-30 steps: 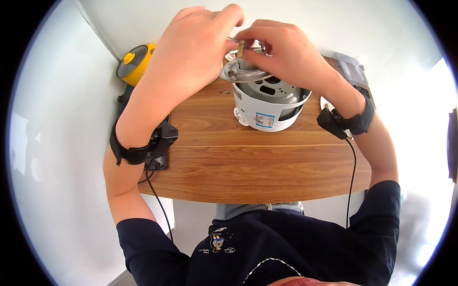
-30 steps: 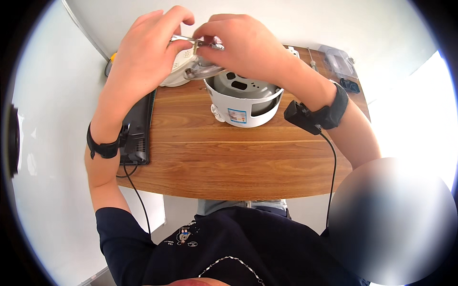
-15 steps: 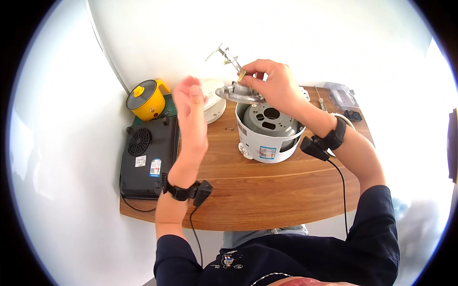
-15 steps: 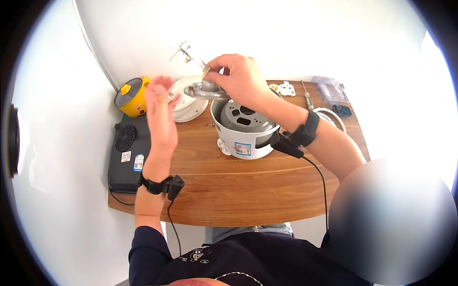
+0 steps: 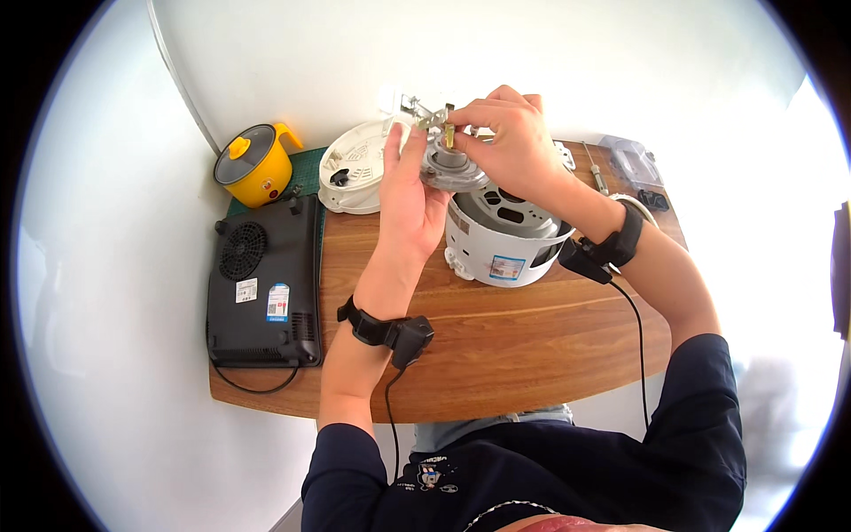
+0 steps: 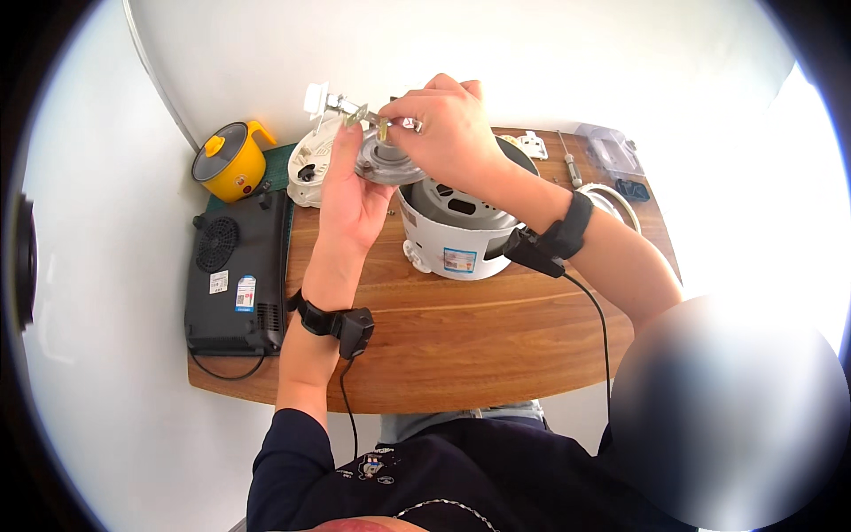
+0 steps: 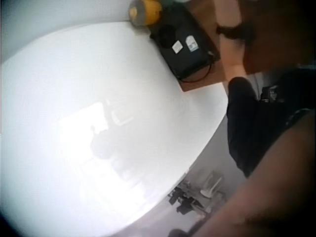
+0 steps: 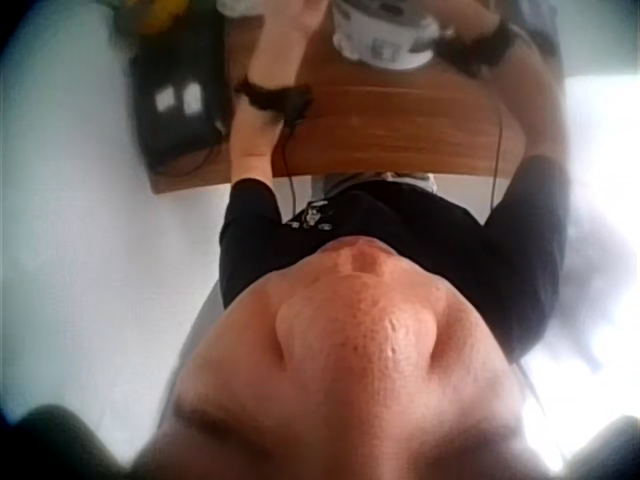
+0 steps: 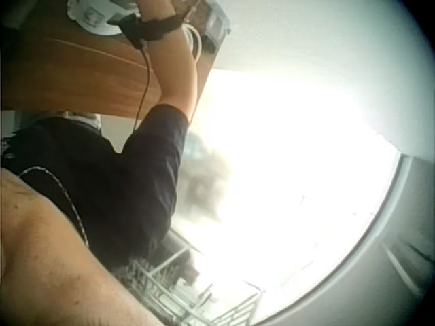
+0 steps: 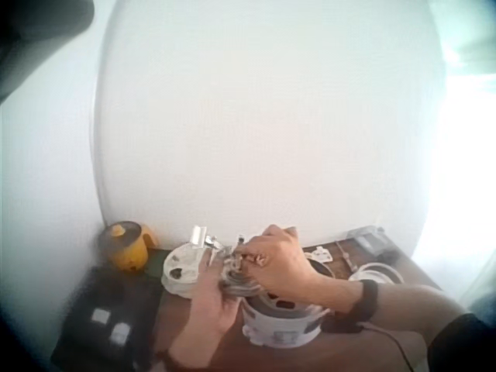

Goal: The person disassembles a white cylindrical appliance, removes screws, and then reassembles it by inserting a metal bracket, connecting wires, and securing components with a screwdriver. The task involves handling the appliance body, bracket, wires, and screws.

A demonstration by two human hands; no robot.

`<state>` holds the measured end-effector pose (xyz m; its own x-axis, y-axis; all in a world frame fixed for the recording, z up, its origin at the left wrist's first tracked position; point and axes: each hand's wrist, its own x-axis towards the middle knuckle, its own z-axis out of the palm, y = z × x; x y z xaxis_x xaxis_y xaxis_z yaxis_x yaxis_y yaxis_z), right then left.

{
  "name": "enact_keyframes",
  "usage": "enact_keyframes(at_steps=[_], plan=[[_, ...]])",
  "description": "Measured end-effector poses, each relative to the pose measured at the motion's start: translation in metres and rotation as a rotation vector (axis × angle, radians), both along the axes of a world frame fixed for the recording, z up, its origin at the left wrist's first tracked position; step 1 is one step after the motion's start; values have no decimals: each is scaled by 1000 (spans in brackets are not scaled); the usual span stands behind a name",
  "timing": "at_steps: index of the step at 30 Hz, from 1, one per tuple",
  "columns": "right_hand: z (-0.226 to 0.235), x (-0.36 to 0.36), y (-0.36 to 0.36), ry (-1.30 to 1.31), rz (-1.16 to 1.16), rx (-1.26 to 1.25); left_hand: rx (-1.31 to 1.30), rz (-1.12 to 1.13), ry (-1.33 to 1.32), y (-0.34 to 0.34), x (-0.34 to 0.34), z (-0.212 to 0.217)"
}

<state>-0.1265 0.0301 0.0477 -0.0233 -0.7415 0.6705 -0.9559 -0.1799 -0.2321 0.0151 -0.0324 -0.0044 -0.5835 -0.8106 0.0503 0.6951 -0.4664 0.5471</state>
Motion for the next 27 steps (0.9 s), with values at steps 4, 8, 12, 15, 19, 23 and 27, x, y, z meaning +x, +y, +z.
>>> enact_keyframes(at_steps=[4,8,12,15,19,23,27], plan=[[-5,0,-10,39,-60,-21,-166,82,-32,2,1,0],[-4,-3,-22,102,-34,-48,-304,67,-95,-7,5,-4],[-4,1,-28,82,10,-19,-229,29,-85,-7,10,2],[-5,3,-31,51,25,4,-225,53,-77,-12,7,-1],[-5,8,-32,45,35,-22,-209,75,-67,-19,6,-4],[-4,10,-32,99,37,-20,-185,100,0,-25,4,-9],[0,14,-34,11,127,8,-225,157,-2,-32,8,-15]])
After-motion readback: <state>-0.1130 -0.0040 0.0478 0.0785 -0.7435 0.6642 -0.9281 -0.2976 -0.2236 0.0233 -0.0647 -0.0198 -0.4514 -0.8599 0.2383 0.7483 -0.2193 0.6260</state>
